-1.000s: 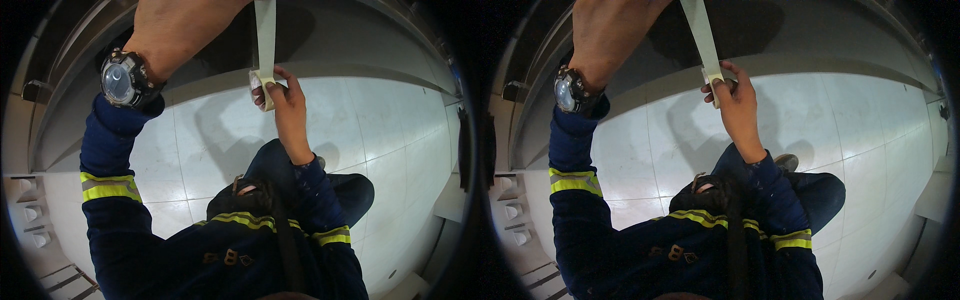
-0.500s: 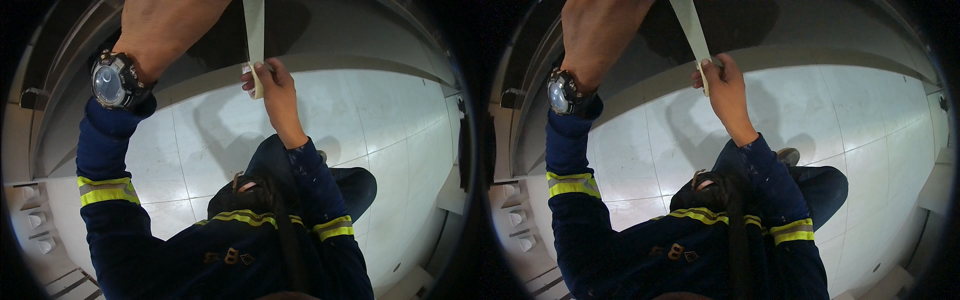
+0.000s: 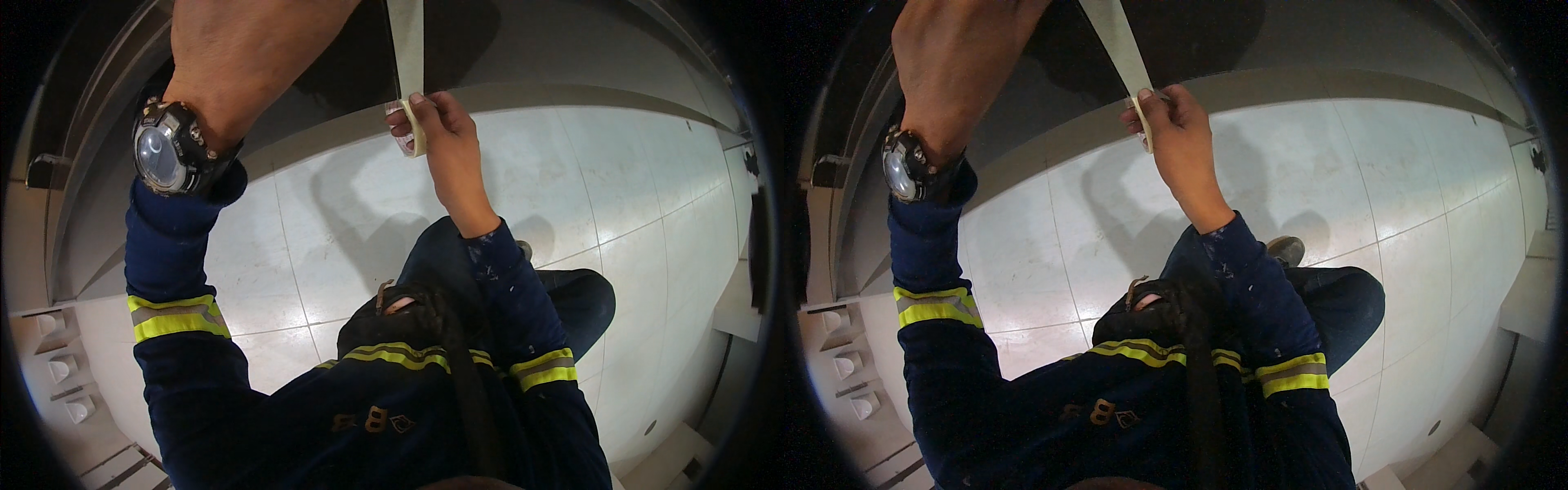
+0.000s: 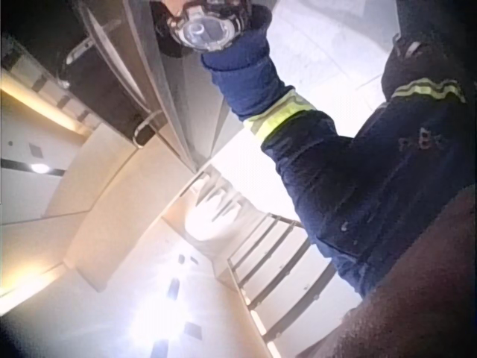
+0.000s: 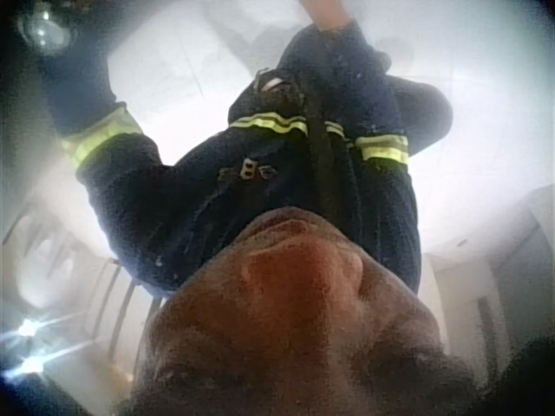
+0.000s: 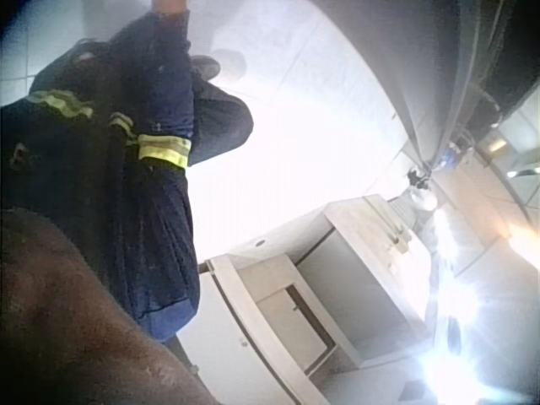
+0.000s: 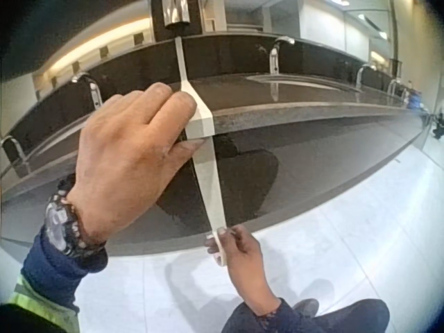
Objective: The person applies strips of masking tape along the countertop edge between sinks, smoothing each strip with their hands. They then pick up a putty knife and a small container, holding them near the taped area.
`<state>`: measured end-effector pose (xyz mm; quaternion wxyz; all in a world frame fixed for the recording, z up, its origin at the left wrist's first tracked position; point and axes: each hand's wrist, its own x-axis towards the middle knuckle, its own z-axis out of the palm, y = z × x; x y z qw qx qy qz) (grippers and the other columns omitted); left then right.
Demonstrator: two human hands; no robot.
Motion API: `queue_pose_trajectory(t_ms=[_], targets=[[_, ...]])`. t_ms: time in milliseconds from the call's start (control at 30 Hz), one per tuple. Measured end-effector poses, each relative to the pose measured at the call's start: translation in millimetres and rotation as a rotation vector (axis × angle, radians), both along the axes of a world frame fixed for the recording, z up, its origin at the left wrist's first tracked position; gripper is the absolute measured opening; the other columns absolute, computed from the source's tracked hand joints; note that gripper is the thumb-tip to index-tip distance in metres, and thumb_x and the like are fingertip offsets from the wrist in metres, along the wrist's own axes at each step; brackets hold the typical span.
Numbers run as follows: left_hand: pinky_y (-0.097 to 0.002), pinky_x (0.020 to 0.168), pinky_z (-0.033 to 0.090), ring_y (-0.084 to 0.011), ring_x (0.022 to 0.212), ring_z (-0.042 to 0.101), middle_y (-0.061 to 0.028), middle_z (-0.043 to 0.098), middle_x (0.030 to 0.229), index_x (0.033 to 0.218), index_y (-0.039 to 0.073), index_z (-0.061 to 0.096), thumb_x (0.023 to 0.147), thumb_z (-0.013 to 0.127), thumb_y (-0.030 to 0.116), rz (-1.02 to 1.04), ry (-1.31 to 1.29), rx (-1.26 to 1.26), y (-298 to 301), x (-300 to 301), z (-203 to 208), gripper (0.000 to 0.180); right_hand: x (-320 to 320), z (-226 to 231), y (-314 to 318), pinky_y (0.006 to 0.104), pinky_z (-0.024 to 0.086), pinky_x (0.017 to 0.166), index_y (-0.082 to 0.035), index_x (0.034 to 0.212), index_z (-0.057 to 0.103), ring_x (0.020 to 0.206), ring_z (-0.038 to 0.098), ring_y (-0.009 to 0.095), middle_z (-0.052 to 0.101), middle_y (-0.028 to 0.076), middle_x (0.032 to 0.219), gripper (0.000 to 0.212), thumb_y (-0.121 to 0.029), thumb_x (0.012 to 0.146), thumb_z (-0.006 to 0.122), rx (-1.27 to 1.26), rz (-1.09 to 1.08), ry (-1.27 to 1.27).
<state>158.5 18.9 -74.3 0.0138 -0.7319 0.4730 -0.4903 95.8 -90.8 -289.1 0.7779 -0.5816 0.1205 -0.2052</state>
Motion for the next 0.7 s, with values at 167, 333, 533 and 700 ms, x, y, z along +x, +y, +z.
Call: queue_pose_trajectory(t_ms=[167, 333, 533, 700], targets=[[-0.0368, 0.065, 0.045, -0.0238, 0.071, 0.057, -0.0054, 0.054, 0.082, 0.092, 0.008, 0.058, 0.072, 0.084, 0.015, -0.127, -0.140, -0.041, 3.5, 12.6, -6.5, 0.034, -0.8, 1.8, 0.5, 0.0293, 0.053, 0.075, -0.001, 0.107, 0.062, 0.082, 0.069, 0.017, 0.075, 0.011, 0.093, 0.026, -0.026, 0.106, 0.059, 0.038, 0.005, -0.005], [-0.0374, 0.068, 0.047, -0.0255, 0.075, 0.060, -0.0070, 0.059, 0.085, 0.097, 0.005, 0.062, 0.073, 0.084, 0.015, -0.127, -0.168, -0.048, 6.8, 20.9, -11.4, 0.034, 0.4, 6.9, 2.9, 0.0285, 0.047, 0.065, 0.000, 0.103, 0.061, 0.079, 0.067, 0.015, 0.074, 0.011, 0.089, 0.029, -0.029, 0.105, 0.059, 0.054, 0.006, -0.001], [-0.0401, 0.078, 0.052, -0.0314, 0.087, 0.066, -0.0136, 0.069, 0.101, 0.108, 0.001, 0.067, 0.074, 0.082, 0.012, -0.212, -0.143, -0.100, 7.0, 25.9, -17.9, 0.039, 0.8, -1.2, 1.2, 0.0276, 0.049, 0.080, 0.000, 0.110, 0.062, 0.086, 0.068, 0.016, 0.074, 0.011, 0.095, 0.033, -0.032, 0.104, 0.059, 0.005, -0.030, -0.023], [-0.0406, 0.078, 0.051, -0.0325, 0.088, 0.065, -0.0142, 0.069, 0.099, 0.108, 0.000, 0.067, 0.074, 0.082, 0.012, -0.332, 0.147, -0.133, 9.9, 37.9, -19.2, 0.039, -2.9, -5.5, 6.5, 0.0282, 0.049, 0.078, 0.000, 0.112, 0.062, 0.084, 0.067, 0.016, 0.074, 0.013, 0.094, 0.034, -0.032, 0.104, 0.060, 0.014, 0.029, -0.027]])
